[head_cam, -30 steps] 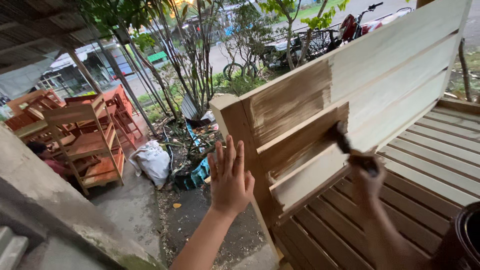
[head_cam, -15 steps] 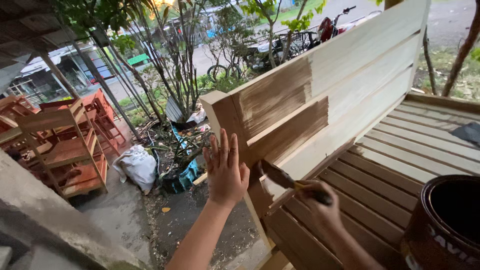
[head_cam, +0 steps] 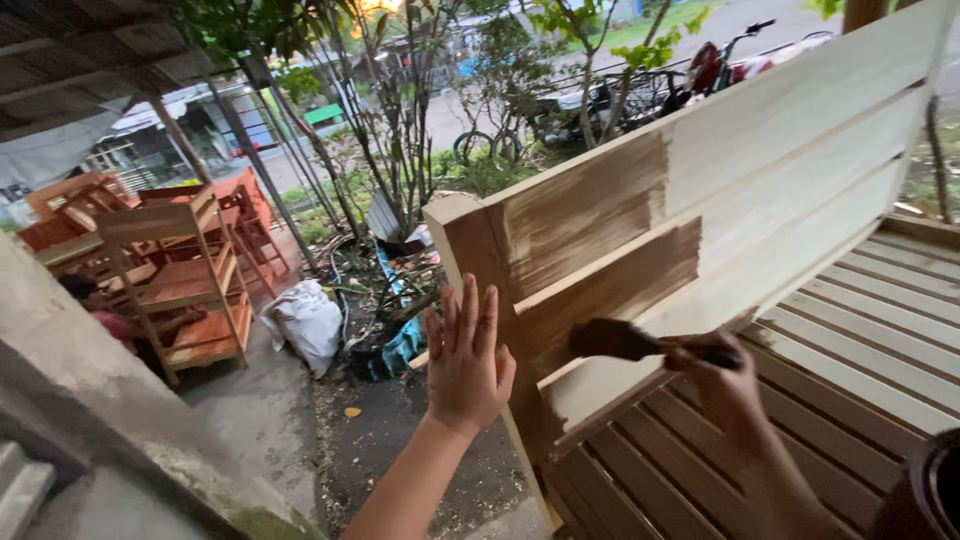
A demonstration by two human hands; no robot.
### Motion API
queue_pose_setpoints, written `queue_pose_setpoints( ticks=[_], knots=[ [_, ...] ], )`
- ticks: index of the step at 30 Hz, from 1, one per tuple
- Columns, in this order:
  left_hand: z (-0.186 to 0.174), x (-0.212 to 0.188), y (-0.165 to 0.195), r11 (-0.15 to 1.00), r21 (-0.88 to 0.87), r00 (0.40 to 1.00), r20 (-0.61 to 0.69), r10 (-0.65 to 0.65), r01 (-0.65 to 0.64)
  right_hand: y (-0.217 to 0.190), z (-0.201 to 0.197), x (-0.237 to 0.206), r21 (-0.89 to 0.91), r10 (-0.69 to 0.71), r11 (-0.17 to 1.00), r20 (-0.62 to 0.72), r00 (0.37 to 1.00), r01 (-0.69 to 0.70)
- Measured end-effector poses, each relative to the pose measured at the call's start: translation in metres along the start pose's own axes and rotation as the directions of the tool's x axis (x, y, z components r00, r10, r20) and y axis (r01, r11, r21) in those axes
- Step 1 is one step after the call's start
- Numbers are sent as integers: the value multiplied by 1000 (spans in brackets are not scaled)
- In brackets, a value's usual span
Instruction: The person applies a brown wood stain to a light-colored wooden board using a brush. They repeatedly dip the brush into a paint can and spread the stain across the board's surface, working from left to right and top to bottom.
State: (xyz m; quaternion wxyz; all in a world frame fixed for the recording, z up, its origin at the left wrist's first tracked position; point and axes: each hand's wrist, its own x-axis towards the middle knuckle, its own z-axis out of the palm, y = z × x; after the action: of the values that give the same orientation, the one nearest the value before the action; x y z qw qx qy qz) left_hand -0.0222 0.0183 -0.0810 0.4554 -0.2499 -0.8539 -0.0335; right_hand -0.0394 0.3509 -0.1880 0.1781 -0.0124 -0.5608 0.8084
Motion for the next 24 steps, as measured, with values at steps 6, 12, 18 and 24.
queue_pose_setpoints(
  ticks=[6,12,18,24],
  knots=[
    [9,-2,-6,999,43,1000,-11,23,-23,-9,-29,20,-60,-137,990,-258,956,126],
    [14,-1,-6,999,35,1000,18,12,-12,-17,-44,30,39,-492,846,-328,807,532],
    [13,-2,-2,999,41,999,-9,33,-32,6,2,10,-277,-704,692,-56,708,666],
    [17,4,11,1000,-16,1000,0,27,-27,33,49,-67,-284,-485,837,11,874,468]
  ],
)
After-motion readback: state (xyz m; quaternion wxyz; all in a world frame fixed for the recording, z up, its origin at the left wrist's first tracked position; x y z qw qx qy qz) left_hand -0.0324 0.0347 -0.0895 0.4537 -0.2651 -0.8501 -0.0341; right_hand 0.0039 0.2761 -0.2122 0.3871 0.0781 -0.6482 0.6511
